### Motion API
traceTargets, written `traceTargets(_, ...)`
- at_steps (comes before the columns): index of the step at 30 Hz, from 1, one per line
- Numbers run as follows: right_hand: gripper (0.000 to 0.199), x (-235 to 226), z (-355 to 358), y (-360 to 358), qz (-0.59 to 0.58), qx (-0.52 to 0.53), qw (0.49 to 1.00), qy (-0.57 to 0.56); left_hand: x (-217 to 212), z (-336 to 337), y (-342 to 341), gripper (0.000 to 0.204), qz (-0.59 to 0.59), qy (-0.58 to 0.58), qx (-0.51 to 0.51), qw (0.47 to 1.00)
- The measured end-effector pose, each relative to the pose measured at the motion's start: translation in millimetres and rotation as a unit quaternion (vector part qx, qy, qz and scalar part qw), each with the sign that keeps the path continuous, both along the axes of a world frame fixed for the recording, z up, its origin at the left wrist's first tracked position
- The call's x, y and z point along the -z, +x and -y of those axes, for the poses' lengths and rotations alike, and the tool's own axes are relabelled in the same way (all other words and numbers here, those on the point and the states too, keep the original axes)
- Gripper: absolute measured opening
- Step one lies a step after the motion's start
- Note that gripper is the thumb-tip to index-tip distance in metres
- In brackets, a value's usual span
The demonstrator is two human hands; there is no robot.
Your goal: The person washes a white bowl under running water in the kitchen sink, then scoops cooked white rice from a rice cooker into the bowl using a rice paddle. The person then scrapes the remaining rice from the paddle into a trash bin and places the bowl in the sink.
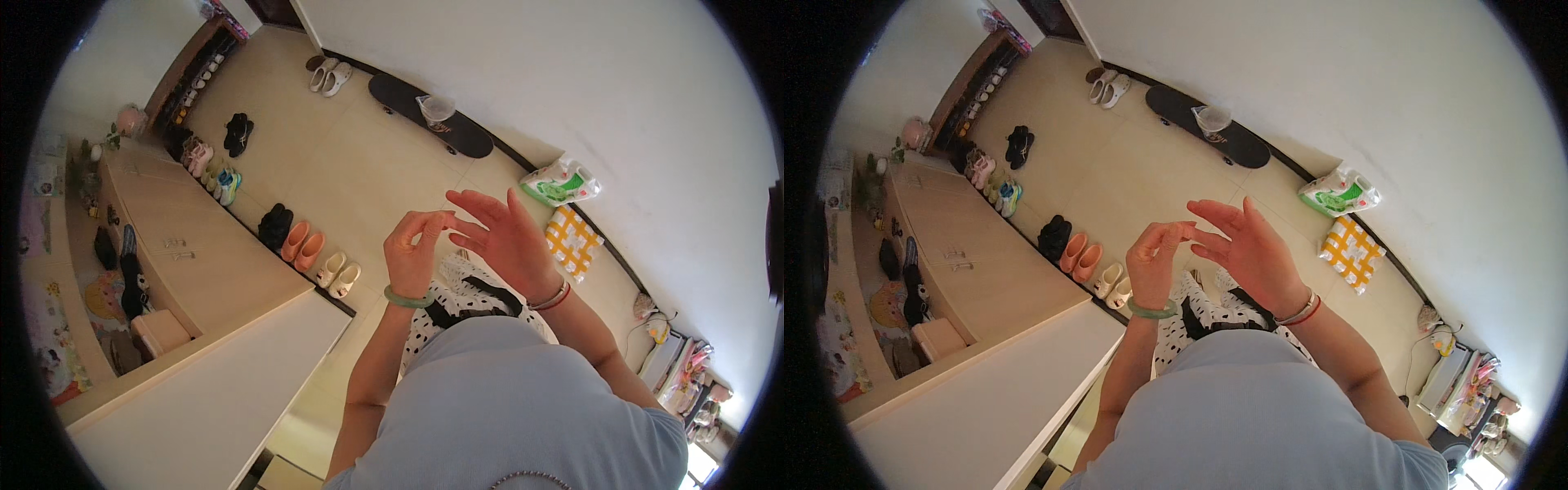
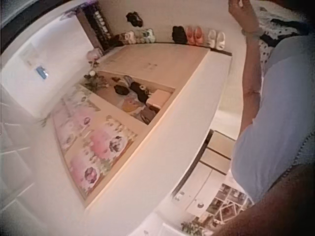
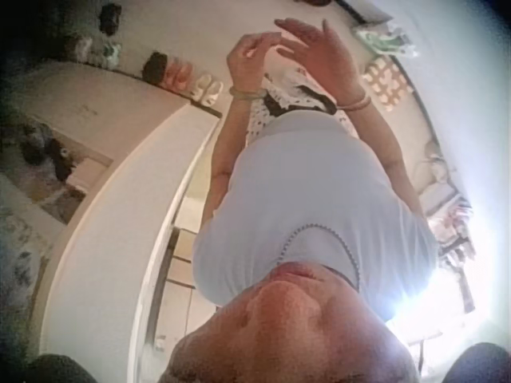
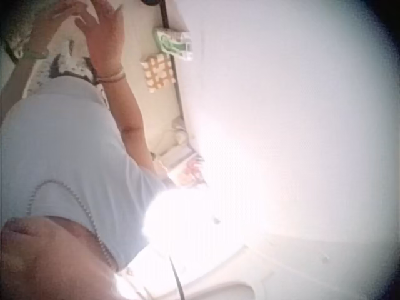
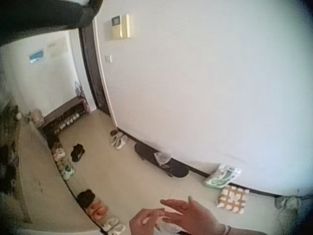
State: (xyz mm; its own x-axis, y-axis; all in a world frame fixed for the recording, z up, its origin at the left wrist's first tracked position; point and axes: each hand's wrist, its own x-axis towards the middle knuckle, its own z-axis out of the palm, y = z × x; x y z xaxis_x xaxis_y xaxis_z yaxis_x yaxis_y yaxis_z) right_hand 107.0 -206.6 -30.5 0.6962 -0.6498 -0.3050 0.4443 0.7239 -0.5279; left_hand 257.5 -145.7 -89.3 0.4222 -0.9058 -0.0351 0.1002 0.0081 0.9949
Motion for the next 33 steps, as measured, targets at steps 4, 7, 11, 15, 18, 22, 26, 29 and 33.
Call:
traceTargets(4, 0.061, -5.6, 9.7, -27.0, 0.012, 0.011, 1.0, 0.004, -1.8, 11.6, -5.5, 0.025, -0.117, 0.039, -0.023, 0.992)
traceTargets(7, 0.065, -8.1, 16.6, -44.6, 0.032, 0.017, 0.999, 0.014, -11.0, 16.5, -11.6, 0.039, -0.212, 0.025, 0.023, 0.977)
traceTargets(11, 0.067, -10.5, 25.6, -61.2, 0.044, 0.014, 0.999, 0.003, -31.5, 23.6, -30.4, 0.054, -0.349, 0.016, 0.088, 0.933)
traceTargets(15, 0.066, -13.4, 36.4, -74.8, 0.047, 0.02, 0.999, -0.016, -46.1, 29.8, -45.5, 0.062, -0.365, 0.014, 0.1, 0.925)
traceTargets(18, 0.067, -15.5, 45.4, -87.2, 0.059, 0.028, 0.998, -0.015, -56.8, 36.7, -56.6, 0.064, -0.371, 0.016, 0.11, 0.922)
traceTargets(22, 0.068, -21.7, 51.3, -96.4, 0.067, 0.045, 0.996, -0.022, -63.5, 45.3, -64.9, 0.063, -0.373, 0.004, 0.13, 0.919)
traceTargets(26, 0.065, -22.3, 54.1, -104.4, 0.084, 0.056, 0.995, -0.022, -69.2, 50.5, -71.6, 0.059, -0.337, 0.01, 0.135, 0.932)
traceTargets(29, 0.065, -20.8, 52.6, -105.0, 0.082, 0.066, 0.994, -0.011, -73.6, 50.6, -73.3, 0.056, -0.309, 0.014, 0.137, 0.941)
traceTargets(33, 0.062, -22.1, 57.9, -106.0, 0.08, 0.07, 0.994, -0.021, -77.8, 54.2, -74.8, 0.051, -0.228, -0.009, 0.175, 0.958)
